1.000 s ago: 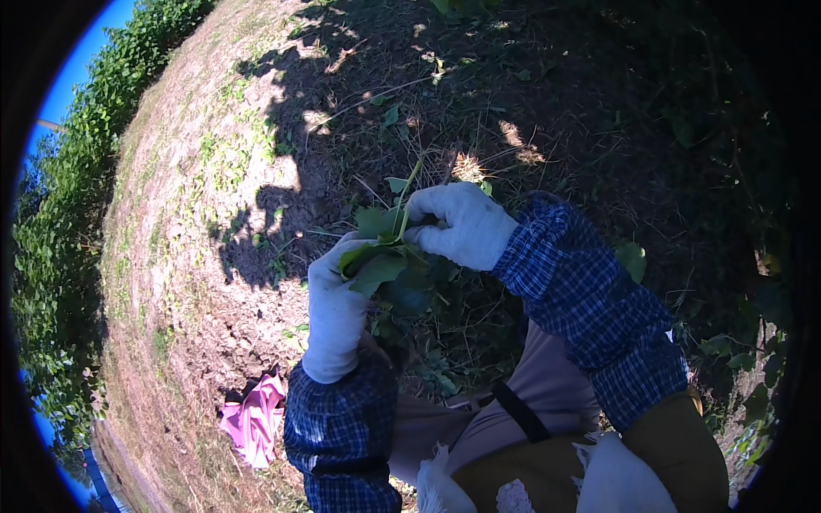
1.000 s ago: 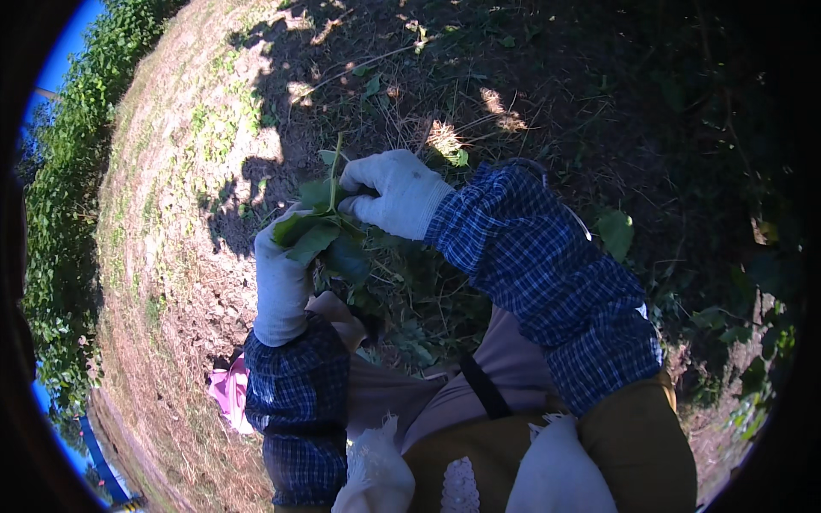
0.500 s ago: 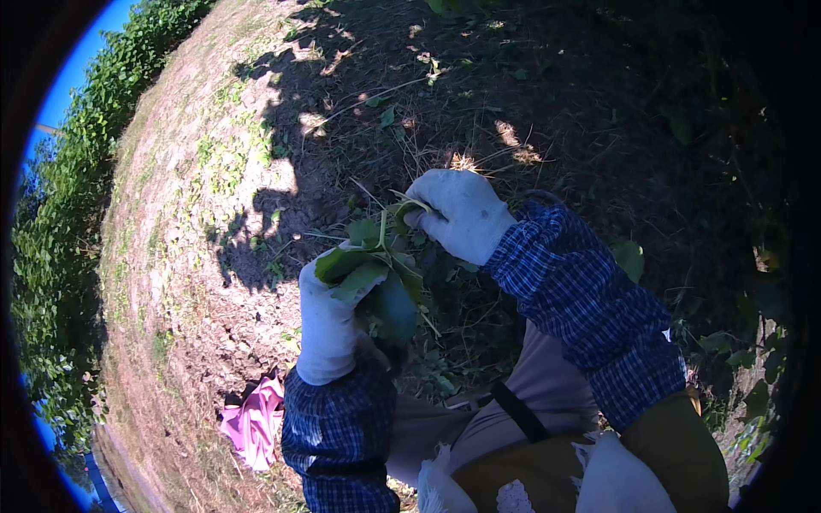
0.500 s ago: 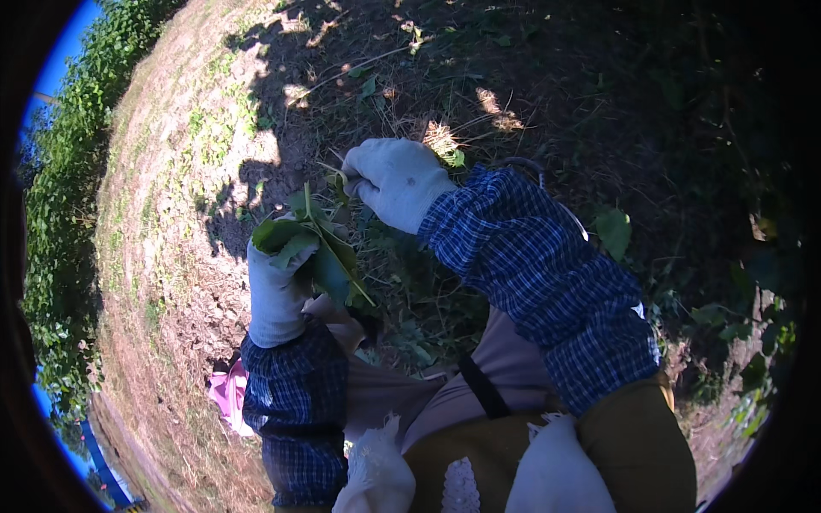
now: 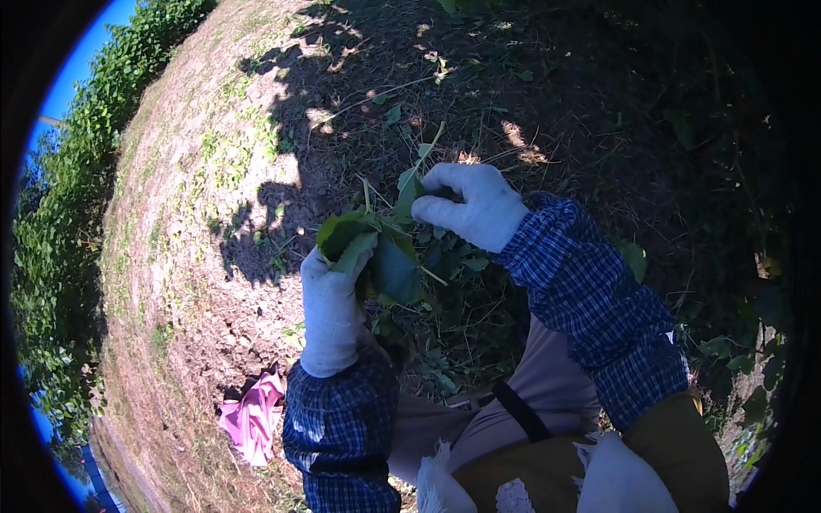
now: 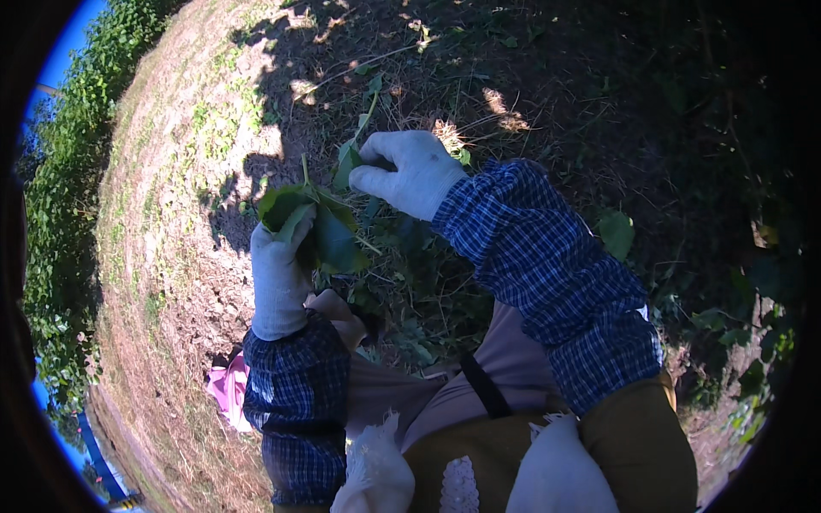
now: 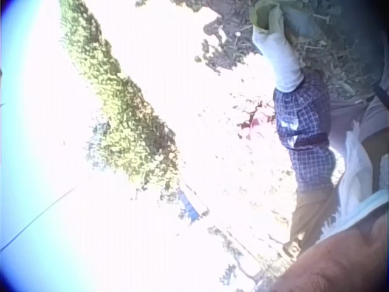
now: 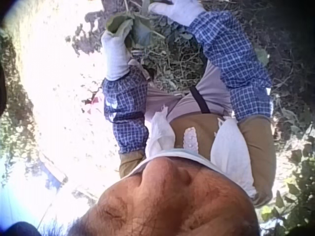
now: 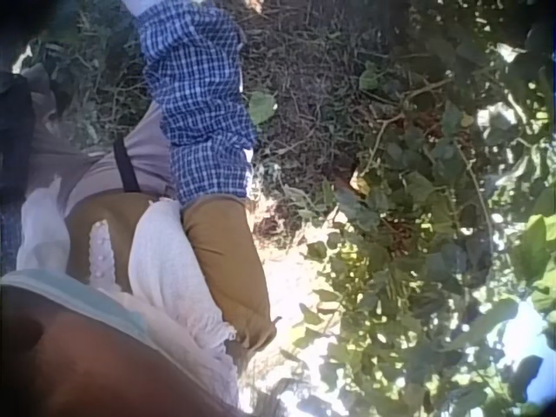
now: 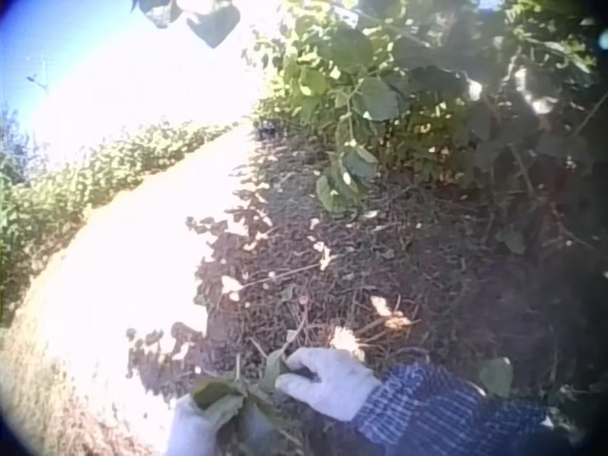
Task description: The person sits on the ground and handles green leaves with gloved hands, separating and arranging them. The person continues to pick up and sort leaves throughout the clip.
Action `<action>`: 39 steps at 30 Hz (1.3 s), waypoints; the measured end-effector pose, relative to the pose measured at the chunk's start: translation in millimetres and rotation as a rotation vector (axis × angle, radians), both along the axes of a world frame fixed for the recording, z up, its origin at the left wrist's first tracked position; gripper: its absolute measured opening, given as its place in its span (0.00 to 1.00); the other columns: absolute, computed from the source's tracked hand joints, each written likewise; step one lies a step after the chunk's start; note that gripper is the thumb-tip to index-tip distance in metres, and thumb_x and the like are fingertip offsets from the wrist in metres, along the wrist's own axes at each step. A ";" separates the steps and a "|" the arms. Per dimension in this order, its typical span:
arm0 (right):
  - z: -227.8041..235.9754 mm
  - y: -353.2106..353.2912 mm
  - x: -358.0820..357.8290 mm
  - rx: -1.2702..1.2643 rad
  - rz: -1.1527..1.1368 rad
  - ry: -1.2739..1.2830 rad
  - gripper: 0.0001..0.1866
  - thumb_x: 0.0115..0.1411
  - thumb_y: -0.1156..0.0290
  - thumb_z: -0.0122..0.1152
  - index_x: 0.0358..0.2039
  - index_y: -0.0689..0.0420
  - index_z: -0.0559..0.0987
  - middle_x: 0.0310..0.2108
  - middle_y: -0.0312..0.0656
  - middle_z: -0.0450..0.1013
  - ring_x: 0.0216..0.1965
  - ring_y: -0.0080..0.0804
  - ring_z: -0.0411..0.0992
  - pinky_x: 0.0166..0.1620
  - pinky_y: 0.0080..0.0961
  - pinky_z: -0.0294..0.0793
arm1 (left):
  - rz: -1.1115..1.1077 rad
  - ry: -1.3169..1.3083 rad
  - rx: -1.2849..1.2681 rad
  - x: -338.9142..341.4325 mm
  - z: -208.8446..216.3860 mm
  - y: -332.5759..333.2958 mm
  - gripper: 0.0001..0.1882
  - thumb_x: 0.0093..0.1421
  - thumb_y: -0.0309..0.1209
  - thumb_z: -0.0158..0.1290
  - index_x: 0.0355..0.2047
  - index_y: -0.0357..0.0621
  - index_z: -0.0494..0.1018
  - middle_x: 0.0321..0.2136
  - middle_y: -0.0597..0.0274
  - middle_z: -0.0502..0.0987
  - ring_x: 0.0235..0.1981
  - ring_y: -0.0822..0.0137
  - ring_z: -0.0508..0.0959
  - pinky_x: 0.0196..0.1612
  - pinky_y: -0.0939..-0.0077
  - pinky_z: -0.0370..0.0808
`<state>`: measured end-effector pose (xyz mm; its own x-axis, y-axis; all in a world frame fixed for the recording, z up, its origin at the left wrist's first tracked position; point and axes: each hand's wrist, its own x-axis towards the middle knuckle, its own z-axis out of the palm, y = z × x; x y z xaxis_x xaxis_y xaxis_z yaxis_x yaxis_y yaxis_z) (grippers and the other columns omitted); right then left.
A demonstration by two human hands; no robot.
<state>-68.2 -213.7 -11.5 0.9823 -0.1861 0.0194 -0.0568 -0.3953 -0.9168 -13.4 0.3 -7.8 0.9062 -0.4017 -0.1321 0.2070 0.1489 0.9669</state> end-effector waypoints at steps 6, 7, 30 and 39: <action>0.8 2.9 2.6 -0.113 0.030 0.100 0.18 0.62 0.54 0.68 0.30 0.59 0.82 0.24 0.39 0.77 0.25 0.29 0.75 0.33 0.30 0.76 | 0.033 0.002 0.047 1.0 -0.2 -0.3 0.08 0.64 0.25 0.59 0.42 0.37 0.81 0.35 0.64 0.82 0.36 0.75 0.79 0.41 0.80 0.75; 0.9 3.3 1.8 -0.102 0.018 0.080 0.17 0.62 0.56 0.68 0.32 0.58 0.82 0.25 0.39 0.78 0.27 0.27 0.75 0.34 0.29 0.76 | 0.027 -0.015 0.063 1.7 -0.3 -0.8 0.08 0.64 0.25 0.59 0.42 0.37 0.81 0.35 0.64 0.82 0.35 0.75 0.79 0.40 0.80 0.75; -6.5 12.3 -2.0 -0.095 -0.030 -0.156 0.12 0.57 0.63 0.70 0.33 0.58 0.81 0.31 0.44 0.80 0.35 0.38 0.80 0.41 0.34 0.80 | -0.102 0.066 0.037 -3.8 1.7 -9.7 0.13 0.64 0.27 0.58 0.48 0.36 0.79 0.39 0.60 0.83 0.37 0.72 0.82 0.41 0.79 0.80; 1.3 15.0 -3.2 0.028 -0.020 -0.085 0.12 0.58 0.65 0.70 0.38 0.58 0.81 0.34 0.44 0.80 0.37 0.36 0.81 0.45 0.32 0.81 | -0.059 -0.087 0.144 3.9 -11.0 -2.6 0.13 0.64 0.27 0.58 0.48 0.34 0.79 0.38 0.59 0.84 0.36 0.73 0.82 0.41 0.79 0.79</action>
